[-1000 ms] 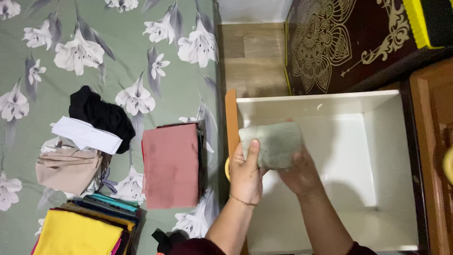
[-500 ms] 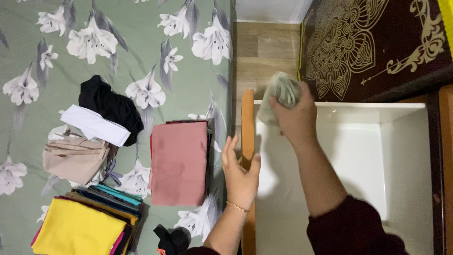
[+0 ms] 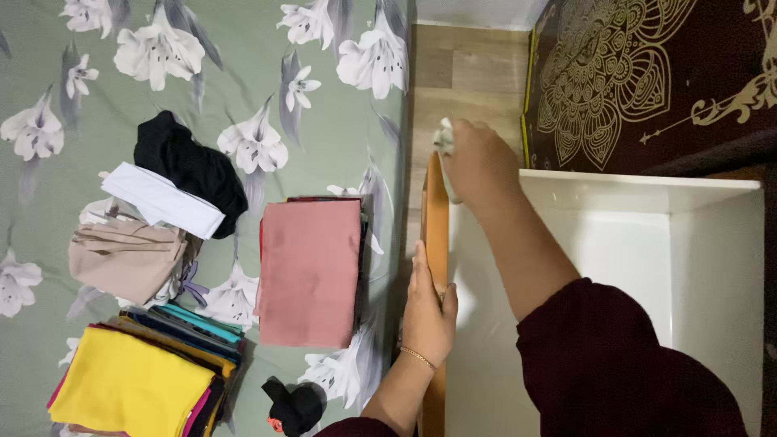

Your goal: The person wipes the inside of an open drawer with a cloth, then folds and places several pieces of clothing into the drawer. The person handles red, blue, and pink garments, folding them and arranging them inside the drawer.

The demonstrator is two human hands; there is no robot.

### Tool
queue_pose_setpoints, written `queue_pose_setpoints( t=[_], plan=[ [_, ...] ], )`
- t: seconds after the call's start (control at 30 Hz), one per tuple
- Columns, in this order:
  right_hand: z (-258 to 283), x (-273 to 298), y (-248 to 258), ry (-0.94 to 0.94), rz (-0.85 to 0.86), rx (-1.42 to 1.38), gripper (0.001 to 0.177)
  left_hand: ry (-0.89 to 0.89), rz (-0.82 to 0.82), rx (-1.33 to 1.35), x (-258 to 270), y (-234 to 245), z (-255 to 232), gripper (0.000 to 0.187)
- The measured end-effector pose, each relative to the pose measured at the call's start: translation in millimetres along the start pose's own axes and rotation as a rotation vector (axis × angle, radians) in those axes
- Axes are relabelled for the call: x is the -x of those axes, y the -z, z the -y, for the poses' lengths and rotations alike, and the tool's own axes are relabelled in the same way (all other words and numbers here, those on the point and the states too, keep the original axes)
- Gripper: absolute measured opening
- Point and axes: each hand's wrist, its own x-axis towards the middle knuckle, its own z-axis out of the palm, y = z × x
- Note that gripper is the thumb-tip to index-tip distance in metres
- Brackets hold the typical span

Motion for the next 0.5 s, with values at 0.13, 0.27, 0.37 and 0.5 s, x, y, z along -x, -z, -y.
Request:
queue_pose_setpoints(
  t=[0.13, 0.27, 0.37, 0.5],
  plan=[
    [1.3, 17.6, -14.1, 0.139, -0.144, 0.004, 0.035, -0.079, -0.021, 0.046, -0.1, 1.3, -2.1, 0.084],
    [-5.2, 29.4, -15.9, 0.147, -0.159, -0.053, 0.040, -0.063, -0.002, 0.072, -1.6, 3.8, -3.1, 0.086],
    [-7.4, 35.6, -14.5, 0.156, -0.157, -0.098, 0.046, -0.182, -0.041, 0.060, -1.2, 5.4, -5.4, 0.086],
    [-6.0, 48.4, -16.8, 0.152, -0.126, -0.104, 0.044, 0.153, 0.084, 0.115, -0.2, 6.3, -5.3, 0.086]
  ],
)
